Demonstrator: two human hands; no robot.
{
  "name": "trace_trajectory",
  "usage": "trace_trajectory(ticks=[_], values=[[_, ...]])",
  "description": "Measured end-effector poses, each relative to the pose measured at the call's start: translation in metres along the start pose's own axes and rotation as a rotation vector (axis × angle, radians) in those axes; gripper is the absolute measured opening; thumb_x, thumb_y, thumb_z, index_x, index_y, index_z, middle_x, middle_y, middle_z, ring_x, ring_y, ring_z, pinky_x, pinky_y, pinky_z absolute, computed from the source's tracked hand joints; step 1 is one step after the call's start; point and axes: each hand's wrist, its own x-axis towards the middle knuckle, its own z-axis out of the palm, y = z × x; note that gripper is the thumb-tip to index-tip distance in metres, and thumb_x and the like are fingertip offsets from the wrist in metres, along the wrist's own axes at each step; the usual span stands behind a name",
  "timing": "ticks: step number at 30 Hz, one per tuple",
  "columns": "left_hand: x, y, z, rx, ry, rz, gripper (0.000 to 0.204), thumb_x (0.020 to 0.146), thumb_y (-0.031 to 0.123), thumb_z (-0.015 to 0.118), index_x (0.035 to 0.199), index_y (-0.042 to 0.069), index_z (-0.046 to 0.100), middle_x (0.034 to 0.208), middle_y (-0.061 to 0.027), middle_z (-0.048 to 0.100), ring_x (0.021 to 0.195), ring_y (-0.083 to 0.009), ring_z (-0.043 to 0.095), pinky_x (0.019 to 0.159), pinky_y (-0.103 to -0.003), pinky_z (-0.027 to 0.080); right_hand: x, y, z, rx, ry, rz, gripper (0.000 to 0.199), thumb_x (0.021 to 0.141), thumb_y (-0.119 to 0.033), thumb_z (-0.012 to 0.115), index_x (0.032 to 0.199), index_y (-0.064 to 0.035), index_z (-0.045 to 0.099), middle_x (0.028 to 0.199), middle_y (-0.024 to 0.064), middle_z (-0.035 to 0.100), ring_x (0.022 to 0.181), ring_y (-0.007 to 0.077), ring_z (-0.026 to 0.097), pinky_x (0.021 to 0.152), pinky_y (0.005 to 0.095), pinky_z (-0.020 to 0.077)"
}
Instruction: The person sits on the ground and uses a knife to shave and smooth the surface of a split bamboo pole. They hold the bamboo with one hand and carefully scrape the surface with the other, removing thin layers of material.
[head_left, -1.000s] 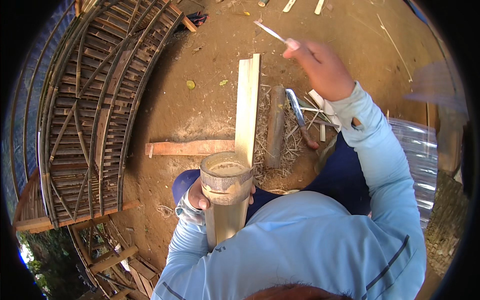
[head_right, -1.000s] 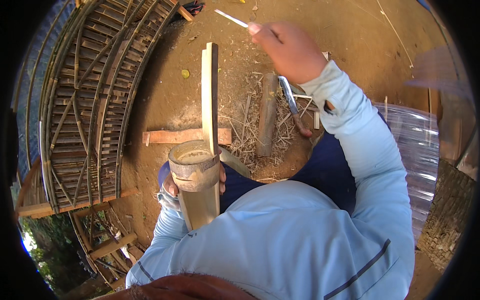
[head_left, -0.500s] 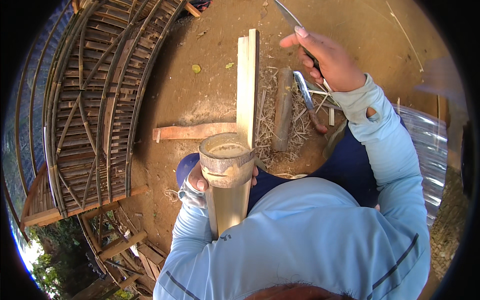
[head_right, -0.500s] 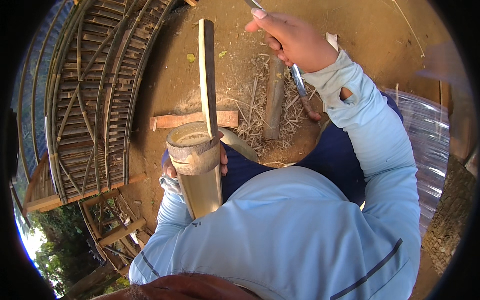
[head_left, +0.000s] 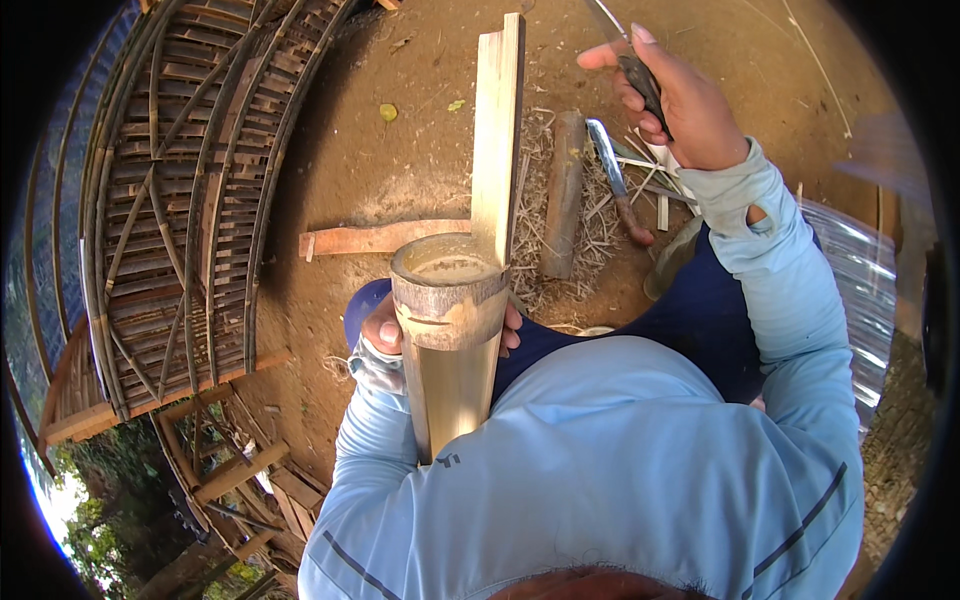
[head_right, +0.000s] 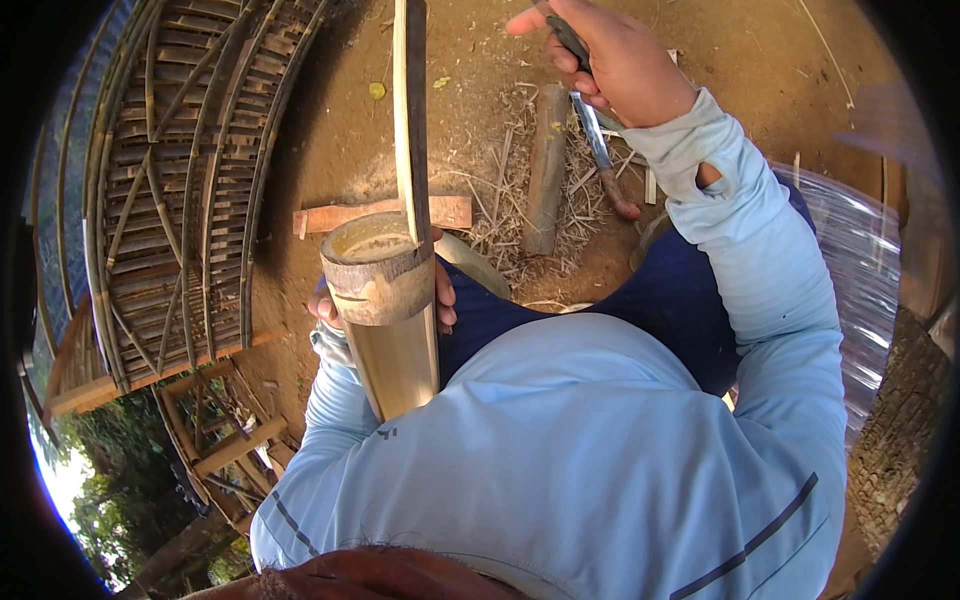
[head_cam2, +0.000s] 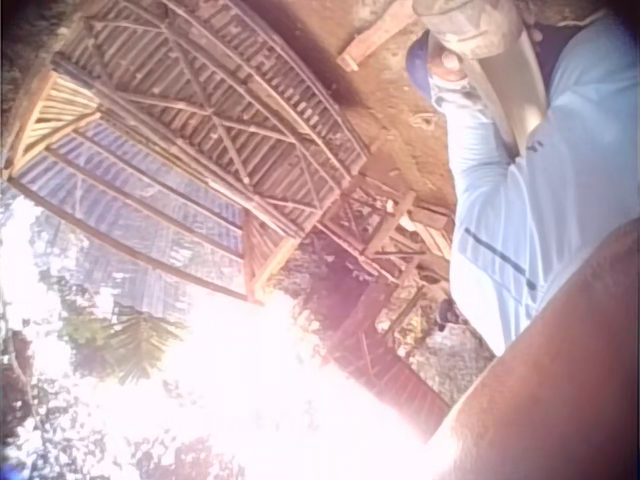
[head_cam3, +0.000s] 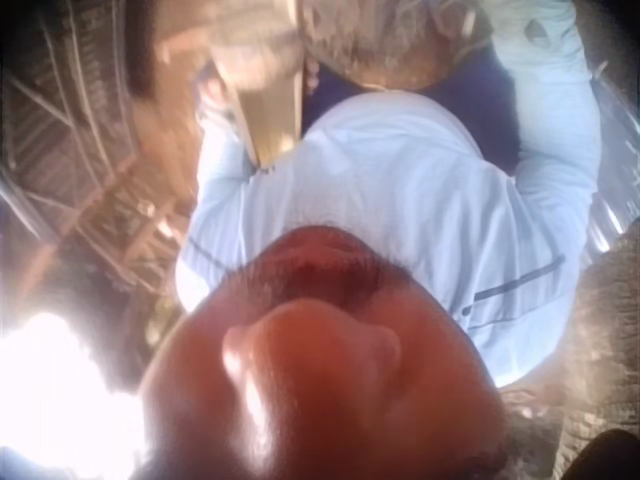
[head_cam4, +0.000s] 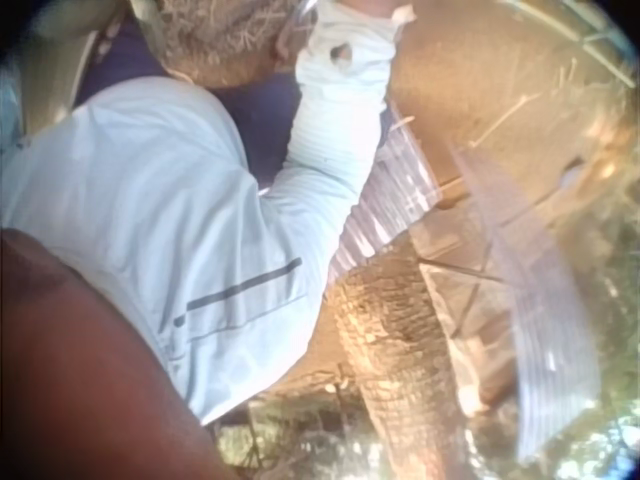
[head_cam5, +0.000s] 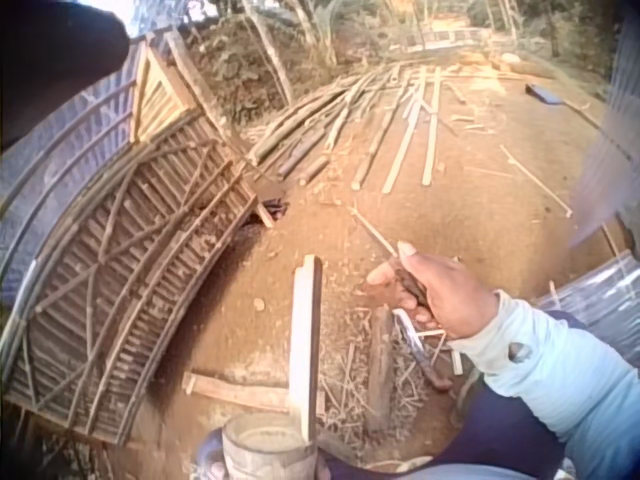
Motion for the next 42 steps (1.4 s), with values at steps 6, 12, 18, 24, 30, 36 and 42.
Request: trace_trajectory(ticks=[6, 12, 18, 24, 30, 36, 42], values=[[-0.002, 0.000, -0.011, -0.056, -0.167, -0.014, 0.113, 0.059, 0.043, 0.084, 0.146, -0.012, 0.036, 0.126, -0.0393, 0.055, 0.113, -0.0489, 0.063, 0.098, -0.055, 0.053, -0.007, -0.004, 0.009, -0.102, 0.017, -0.071, 0.053, 0.110, -0.041, 0.031, 0.126, -0.0022, 0.063, 0.073, -0.0057, 0.040, 0.055, 0.0020, 0.032, 0.047, 0.0190, 0.0259], [-0.008, 0.003, -0.012, 0.040, -0.106, 0.030, 0.116, 0.058, 0.041, 0.088, 0.146, -0.012, 0.035, 0.129, -0.0356, 0.056, 0.113, -0.0455, 0.063, 0.098, -0.056, 0.053, -0.027, -0.007, 0.024, -0.388, -0.017, -0.338, 0.051, 0.108, -0.044, 0.041, 0.120, -0.0011, 0.065, 0.074, -0.0003, 0.051, 0.060, 0.0115, 0.047, 0.056, 0.0278, 0.0384], [-0.014, 0.006, -0.027, 0.156, -0.113, 0.074, 0.123, 0.054, 0.038, 0.098, 0.146, -0.014, 0.035, 0.133, -0.0292, 0.058, 0.114, -0.0411, 0.064, 0.097, -0.052, 0.053, -0.066, -0.016, 0.059, -0.761, -0.091, -0.510, 0.037, 0.102, -0.038, 0.057, 0.106, -0.0010, 0.064, 0.082, 0.0152, 0.063, 0.067, 0.0315, 0.064, 0.062, 0.0388, 0.0506], [-0.013, 0.001, -0.016, 0.173, -0.018, 0.102, 0.117, 0.056, 0.036, 0.094, 0.145, -0.014, 0.036, 0.131, -0.0282, 0.058, 0.113, -0.0378, 0.065, 0.095, -0.049, 0.055, -0.084, 0.010, 0.080, -0.957, -0.061, -0.630, 0.034, 0.093, -0.035, 0.068, 0.107, -0.0035, 0.064, 0.081, 0.0129, 0.063, 0.069, 0.0329, 0.065, 0.058, 0.0409, 0.0505], [-0.007, 0.004, 0.009, 0.106, -0.018, 0.020, 0.112, 0.055, 0.032, 0.087, 0.144, -0.013, 0.036, 0.124, -0.0299, 0.060, 0.106, -0.0380, 0.067, 0.089, -0.048, 0.059, -0.089, 0.006, 0.083, -1.031, -0.098, -0.529, 0.034, 0.090, -0.027, 0.069, 0.111, -0.0003, 0.065, 0.083, 0.0152, 0.064, 0.067, 0.0349, 0.064, 0.058, 0.0403, 0.0510], [-0.012, 0.003, -0.001, 0.190, 0.049, 0.052, 0.116, 0.049, 0.029, 0.089, 0.142, -0.015, 0.035, 0.115, -0.0350, 0.060, 0.096, -0.0414, 0.069, 0.082, -0.051, 0.060, -0.085, 0.006, 0.083, -1.087, -0.063, -0.559, 0.035, 0.087, -0.027, 0.072, 0.110, -0.0018, 0.066, 0.081, 0.0140, 0.064, 0.066, 0.0343, 0.064, 0.057, 0.0400, 0.0501], [-0.013, 0.000, -0.003, 0.195, 0.089, 0.107, 0.116, 0.048, 0.029, 0.090, 0.142, -0.015, 0.036, 0.115, -0.0341, 0.061, 0.096, -0.0407, 0.070, 0.082, -0.051, 0.060, -0.075, 0.002, 0.083, -1.129, -0.038, -0.600, 0.036, 0.086, -0.029, 0.073, 0.110, -0.0023, 0.067, 0.078, 0.0142, 0.063, 0.063, 0.0343, 0.063, 0.055, 0.0398, 0.0491]])
